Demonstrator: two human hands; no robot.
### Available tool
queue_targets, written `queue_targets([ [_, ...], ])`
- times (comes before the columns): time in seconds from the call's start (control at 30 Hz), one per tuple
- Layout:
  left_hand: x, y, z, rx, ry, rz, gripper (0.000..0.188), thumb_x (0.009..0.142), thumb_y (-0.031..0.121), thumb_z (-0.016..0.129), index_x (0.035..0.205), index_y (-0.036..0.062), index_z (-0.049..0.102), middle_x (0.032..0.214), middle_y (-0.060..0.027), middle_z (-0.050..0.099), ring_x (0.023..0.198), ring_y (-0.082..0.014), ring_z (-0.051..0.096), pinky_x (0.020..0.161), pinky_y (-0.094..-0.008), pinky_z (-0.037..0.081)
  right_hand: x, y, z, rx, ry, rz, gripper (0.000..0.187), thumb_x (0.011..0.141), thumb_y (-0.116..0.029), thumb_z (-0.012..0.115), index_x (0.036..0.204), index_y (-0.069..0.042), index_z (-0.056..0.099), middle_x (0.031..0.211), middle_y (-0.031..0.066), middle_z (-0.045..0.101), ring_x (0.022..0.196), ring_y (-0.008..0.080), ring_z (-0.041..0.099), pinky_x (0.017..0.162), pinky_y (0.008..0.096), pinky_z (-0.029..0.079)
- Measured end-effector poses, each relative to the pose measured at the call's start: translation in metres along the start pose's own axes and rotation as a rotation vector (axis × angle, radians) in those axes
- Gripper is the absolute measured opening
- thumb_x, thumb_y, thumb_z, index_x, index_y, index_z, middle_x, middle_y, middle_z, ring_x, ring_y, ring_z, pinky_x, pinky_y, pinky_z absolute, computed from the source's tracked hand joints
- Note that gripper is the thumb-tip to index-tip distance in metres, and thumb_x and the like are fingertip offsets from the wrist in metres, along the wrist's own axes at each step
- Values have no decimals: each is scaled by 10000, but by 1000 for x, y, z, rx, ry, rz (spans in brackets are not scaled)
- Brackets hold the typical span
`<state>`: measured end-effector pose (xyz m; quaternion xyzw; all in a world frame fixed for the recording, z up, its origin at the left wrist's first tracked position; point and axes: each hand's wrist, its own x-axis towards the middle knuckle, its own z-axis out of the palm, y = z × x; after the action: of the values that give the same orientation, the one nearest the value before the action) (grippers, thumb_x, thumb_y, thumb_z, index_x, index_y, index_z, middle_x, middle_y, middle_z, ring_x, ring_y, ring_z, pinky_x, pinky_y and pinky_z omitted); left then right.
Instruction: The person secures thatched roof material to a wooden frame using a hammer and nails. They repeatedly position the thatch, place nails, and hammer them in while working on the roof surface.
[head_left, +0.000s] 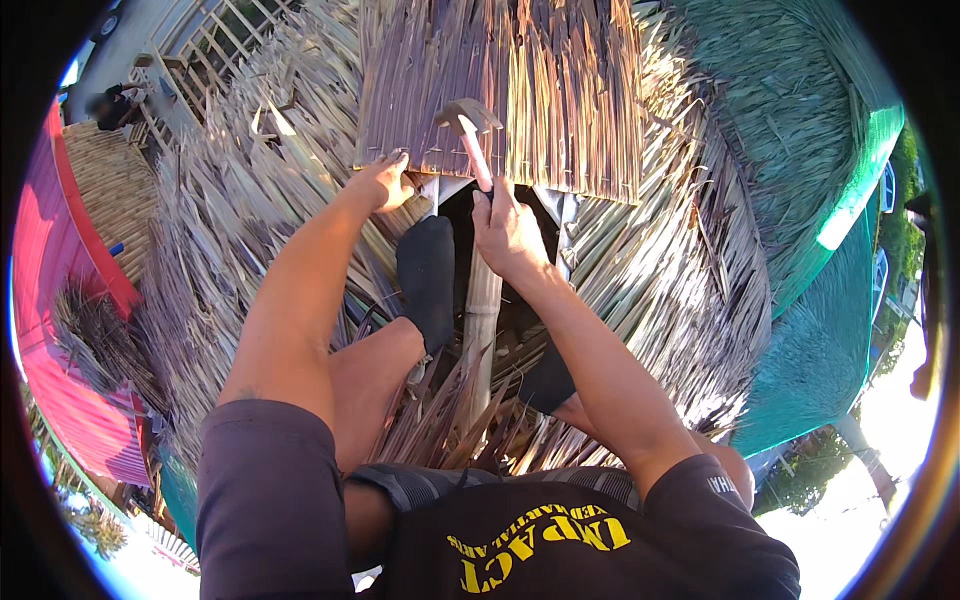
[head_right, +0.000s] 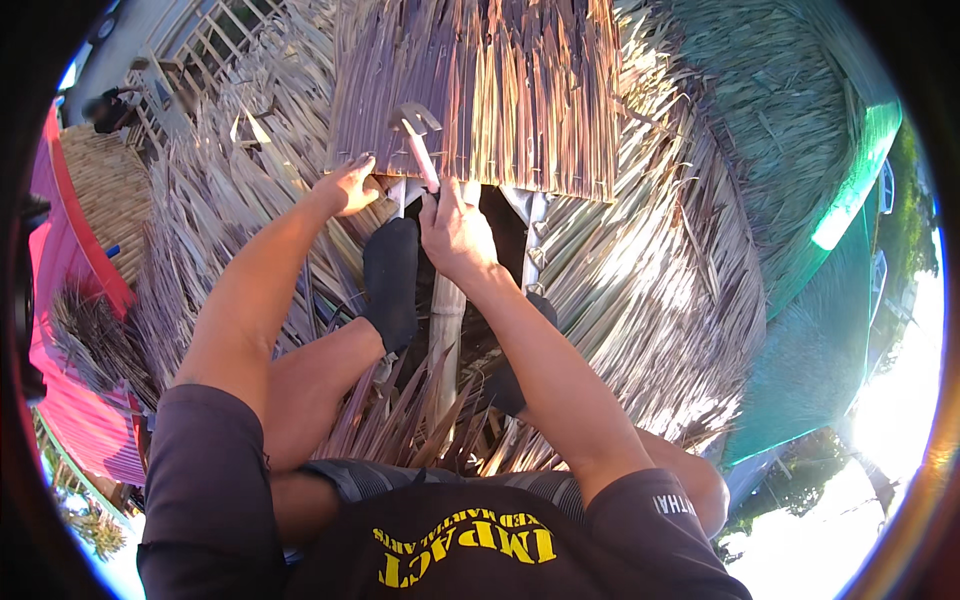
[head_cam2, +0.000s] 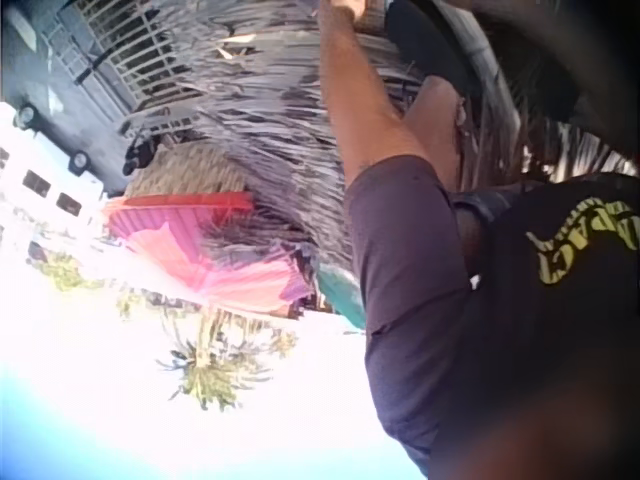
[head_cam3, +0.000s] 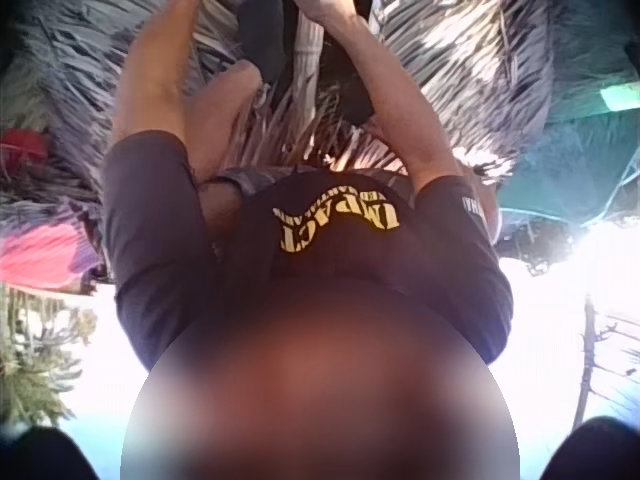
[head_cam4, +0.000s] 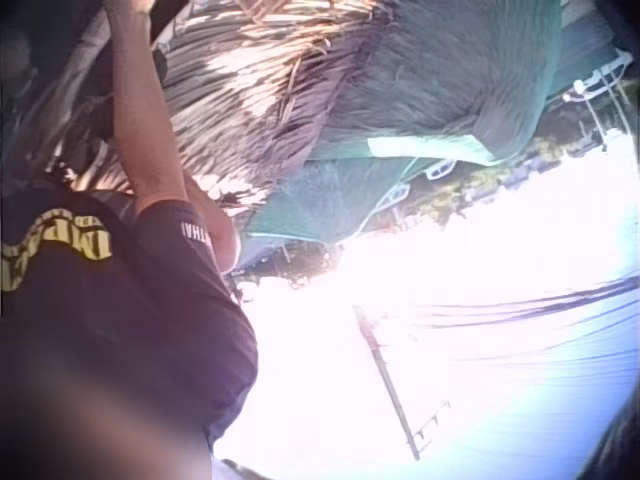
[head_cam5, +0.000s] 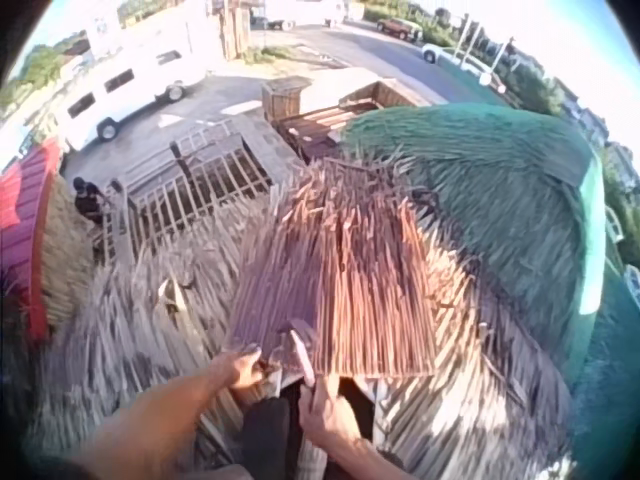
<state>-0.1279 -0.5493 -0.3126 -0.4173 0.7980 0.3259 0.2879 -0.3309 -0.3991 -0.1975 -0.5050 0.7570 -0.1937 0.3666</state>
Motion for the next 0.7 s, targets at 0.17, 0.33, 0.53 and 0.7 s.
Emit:
queue_targets([
  [0.17, -69, 0, -143, 242, -157, -73, 527, 982, 396, 514, 1402, 79, 536, 1314, -193, 636, 1203, -383, 611, 1001, -454, 494, -52, -23, -60, -13, -34, 104, 356, 1000, -357, 578, 1064, -9, 539, 874, 289, 643, 866, 507, 616, 736, 547, 474],
  [0.33, -242, -10, -226, -21, 491, 107, 535, 978, 339, 588, 1421, 45, 521, 1256, -198, 680, 1133, -346, 662, 952, -428, 510, -89, -57, -109, -78, -133, 9, 393, 992, -384, 591, 1018, 7, 550, 870, 251, 645, 830, 422, 638, 751, 501, 484],
  [0.53, -461, -11, -147, -204, 606, -24, 484, 990, 265, 595, 1407, 26, 537, 1254, -202, 685, 1118, -314, 686, 966, -416, 520, -163, -179, -180, -130, -81, -455, 356, 977, -328, 643, 1151, -20, 609, 839, 215, 645, 768, 385, 619, 727, 447, 484],
  [0.7, -614, -33, 29, -320, 659, -258, 487, 986, 327, 591, 1368, 26, 582, 1302, -193, 662, 1184, -344, 644, 1017, -415, 494, -246, -283, -225, -402, -266, -895, 352, 898, -248, 724, 1198, -79, 650, 853, 198, 664, 818, 416, 631, 721, 465, 480],
])
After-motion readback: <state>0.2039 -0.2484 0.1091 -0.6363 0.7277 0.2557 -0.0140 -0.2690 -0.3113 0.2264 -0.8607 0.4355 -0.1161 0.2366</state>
